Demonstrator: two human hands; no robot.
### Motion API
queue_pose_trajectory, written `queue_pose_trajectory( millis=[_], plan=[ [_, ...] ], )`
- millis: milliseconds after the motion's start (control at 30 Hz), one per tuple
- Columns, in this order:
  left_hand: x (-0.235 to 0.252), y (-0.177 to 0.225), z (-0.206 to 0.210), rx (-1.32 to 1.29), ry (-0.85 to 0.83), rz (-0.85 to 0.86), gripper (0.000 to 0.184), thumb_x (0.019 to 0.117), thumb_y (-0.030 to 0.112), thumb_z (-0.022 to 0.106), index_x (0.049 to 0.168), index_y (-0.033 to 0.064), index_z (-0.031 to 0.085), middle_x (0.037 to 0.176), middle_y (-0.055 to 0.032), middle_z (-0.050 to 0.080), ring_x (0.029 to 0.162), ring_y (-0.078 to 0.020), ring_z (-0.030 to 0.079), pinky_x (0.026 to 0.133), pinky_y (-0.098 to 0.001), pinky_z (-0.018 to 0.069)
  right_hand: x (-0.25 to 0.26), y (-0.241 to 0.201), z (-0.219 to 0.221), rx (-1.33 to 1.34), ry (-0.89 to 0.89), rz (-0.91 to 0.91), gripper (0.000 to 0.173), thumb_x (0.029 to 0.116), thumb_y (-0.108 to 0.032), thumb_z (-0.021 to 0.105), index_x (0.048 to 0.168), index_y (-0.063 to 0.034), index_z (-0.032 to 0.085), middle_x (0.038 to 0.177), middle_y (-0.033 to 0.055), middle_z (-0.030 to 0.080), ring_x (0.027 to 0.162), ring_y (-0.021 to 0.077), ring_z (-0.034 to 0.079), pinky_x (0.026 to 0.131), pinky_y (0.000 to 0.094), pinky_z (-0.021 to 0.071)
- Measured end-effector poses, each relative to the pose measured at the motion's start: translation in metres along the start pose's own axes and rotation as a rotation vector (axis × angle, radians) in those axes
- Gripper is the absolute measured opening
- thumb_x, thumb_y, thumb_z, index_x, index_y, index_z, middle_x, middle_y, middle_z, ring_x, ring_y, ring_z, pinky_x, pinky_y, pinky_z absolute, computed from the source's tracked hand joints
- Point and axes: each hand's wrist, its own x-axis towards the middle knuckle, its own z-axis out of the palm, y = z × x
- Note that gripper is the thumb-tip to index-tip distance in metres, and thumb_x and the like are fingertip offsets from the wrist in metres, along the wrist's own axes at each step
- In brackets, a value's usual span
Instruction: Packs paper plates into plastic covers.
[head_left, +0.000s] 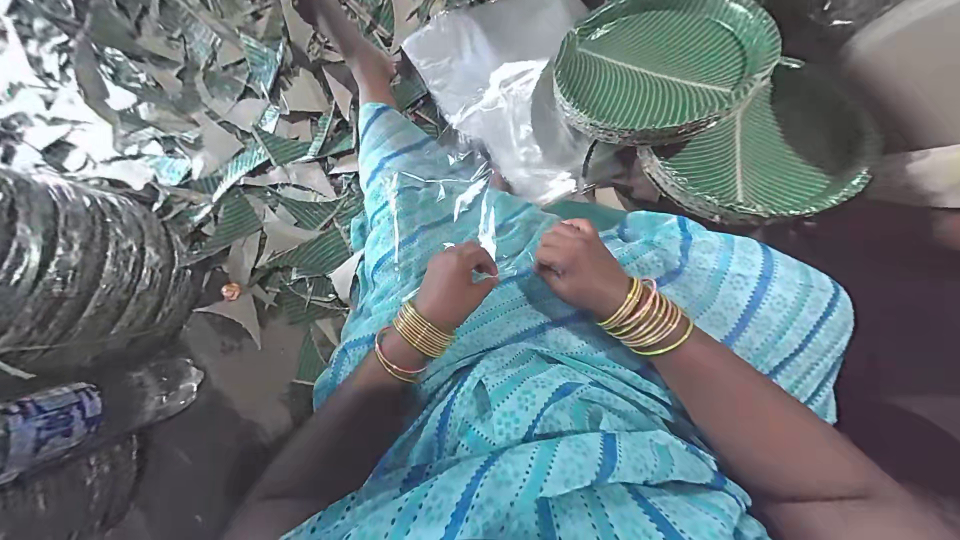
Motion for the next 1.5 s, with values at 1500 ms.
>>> queue_pose_trajectory(
  millis=[1500],
  plan=[
    [-0.054, -0.056, -0.065, 0.246, -0.103, 0.008, 0.006, 0.0858, 0.002, 0.073, 0.088, -0.0033, 0.076, 0.096, -0.0219, 0.074, 0.096, -0.0429, 0.072, 0.086, -0.0649, 0.0536, -0.036, 0.044, -0.034, -0.243, -0.031, 0.358, 0.01, 0.0891, 0.001, 0.069, 0.087, -0.0012, 0.078, 0.093, 0.0207, 0.074, 0.1, 0.0422, 0.07, 0.096, 0.0675, 0.0451]
  ],
)
